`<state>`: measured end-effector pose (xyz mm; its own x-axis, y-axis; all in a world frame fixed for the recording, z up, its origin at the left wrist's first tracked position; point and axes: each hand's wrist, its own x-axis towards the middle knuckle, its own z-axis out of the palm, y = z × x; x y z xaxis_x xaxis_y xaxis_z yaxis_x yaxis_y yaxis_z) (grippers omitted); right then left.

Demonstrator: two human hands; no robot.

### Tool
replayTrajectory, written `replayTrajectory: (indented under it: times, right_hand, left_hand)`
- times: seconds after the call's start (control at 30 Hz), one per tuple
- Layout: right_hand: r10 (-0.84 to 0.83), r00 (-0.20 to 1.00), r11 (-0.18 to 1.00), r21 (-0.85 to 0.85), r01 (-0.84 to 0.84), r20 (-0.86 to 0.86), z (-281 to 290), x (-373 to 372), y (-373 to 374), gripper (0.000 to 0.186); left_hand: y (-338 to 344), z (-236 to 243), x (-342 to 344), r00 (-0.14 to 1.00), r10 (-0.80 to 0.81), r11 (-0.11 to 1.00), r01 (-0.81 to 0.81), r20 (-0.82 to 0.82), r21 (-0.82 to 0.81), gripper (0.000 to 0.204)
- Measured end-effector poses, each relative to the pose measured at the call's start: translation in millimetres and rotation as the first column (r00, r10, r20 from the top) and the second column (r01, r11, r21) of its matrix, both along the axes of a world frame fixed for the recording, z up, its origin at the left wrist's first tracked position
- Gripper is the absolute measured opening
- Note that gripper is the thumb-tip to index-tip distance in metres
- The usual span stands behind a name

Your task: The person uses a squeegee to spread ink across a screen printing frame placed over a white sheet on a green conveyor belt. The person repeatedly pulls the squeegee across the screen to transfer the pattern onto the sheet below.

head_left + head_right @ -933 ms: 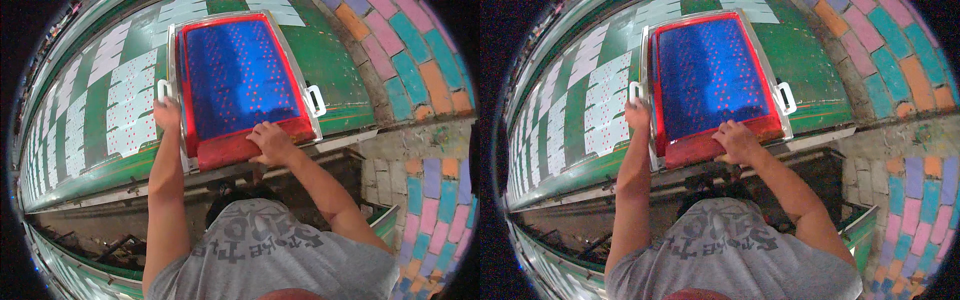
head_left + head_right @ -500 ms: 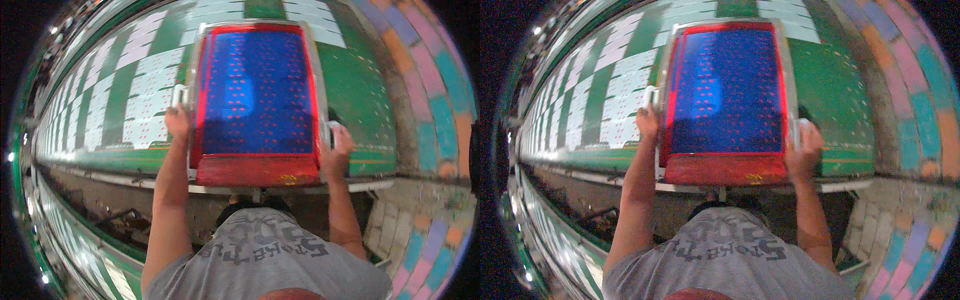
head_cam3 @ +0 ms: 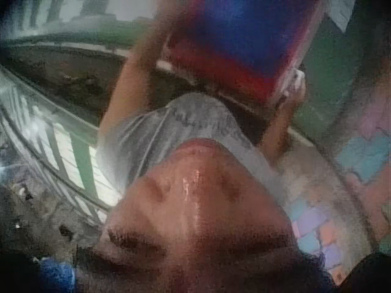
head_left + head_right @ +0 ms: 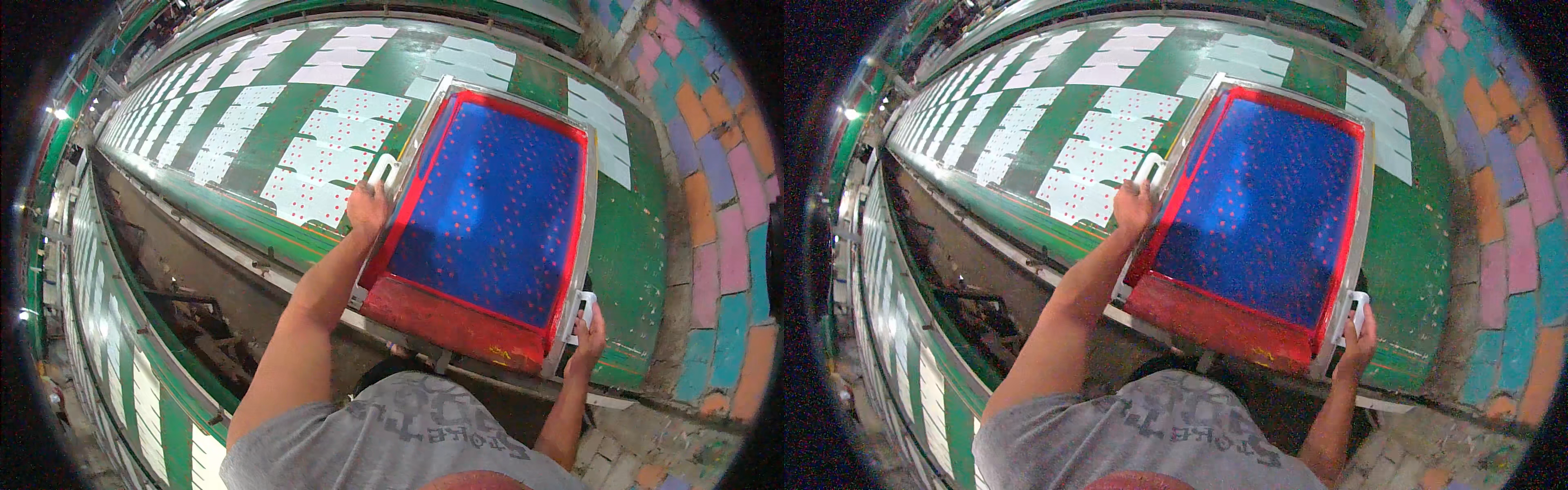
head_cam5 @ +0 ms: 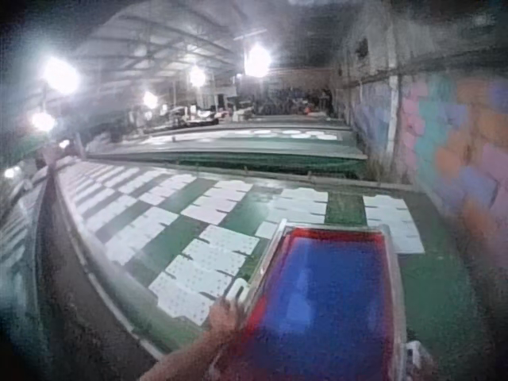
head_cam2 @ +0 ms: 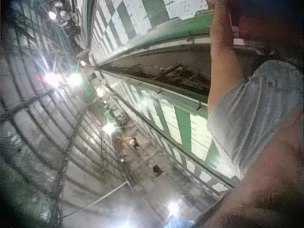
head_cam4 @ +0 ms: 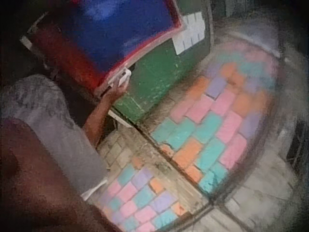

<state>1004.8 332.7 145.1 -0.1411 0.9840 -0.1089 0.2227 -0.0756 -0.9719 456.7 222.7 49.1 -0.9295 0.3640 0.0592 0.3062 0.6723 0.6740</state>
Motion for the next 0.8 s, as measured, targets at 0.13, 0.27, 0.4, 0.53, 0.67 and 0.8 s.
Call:
replayTrajectory:
  times: [0.13, 0.27, 0.4, 0.53, 0.67, 0.8]
  right_hand:
    - [0.083, 0.987, 0.971, 0.235, -0.049, -0.139, 23.1, -2.6, -7.5, 0.062]
    - [0.098, 0.988, 0.949, 0.31, -0.057, -0.118, 54.5, 4.0, -8.0, 0.064]
    - [0.195, 0.973, 0.919, 0.37, -0.137, -0.124, 71.2, 15.7, 13.9, 0.064]
    - [0.37, 0.904, 0.876, 0.403, -0.264, -0.213, 62.5, 11.8, 55.2, 0.065]
    - [0.538, 0.784, 0.834, 0.334, -0.44, -0.31, 55.2, -24.9, 103.0, 0.065]
    - [0.728, 0.58, 0.685, 0.361, -0.632, -0.366, 50.8, -87.8, 129.3, 0.069]
  left_hand:
    - [2.7, 8.8, -6.1, 0.999, 0.014, 0.996, -0.018, 0.049, 0.083, 0.051]
    - [5.9, 31.6, -8.1, 0.984, -0.023, 0.969, -0.021, 0.178, 0.245, 0.056]
    - [-13.7, 66.7, 3.6, 0.986, 0.008, 0.941, -0.064, 0.167, 0.332, 0.055]
    - [-71.1, 96.5, 18.7, 0.963, 0.015, 0.899, -0.13, 0.268, 0.417, 0.044]
    - [-150.0, 114.6, 47.5, 0.951, 0.2, 0.84, -0.29, 0.234, 0.459, 0.04]
    - [-227.0, 135.6, 72.0, 0.897, 0.423, 0.751, -0.427, 0.129, 0.504, 0.034]
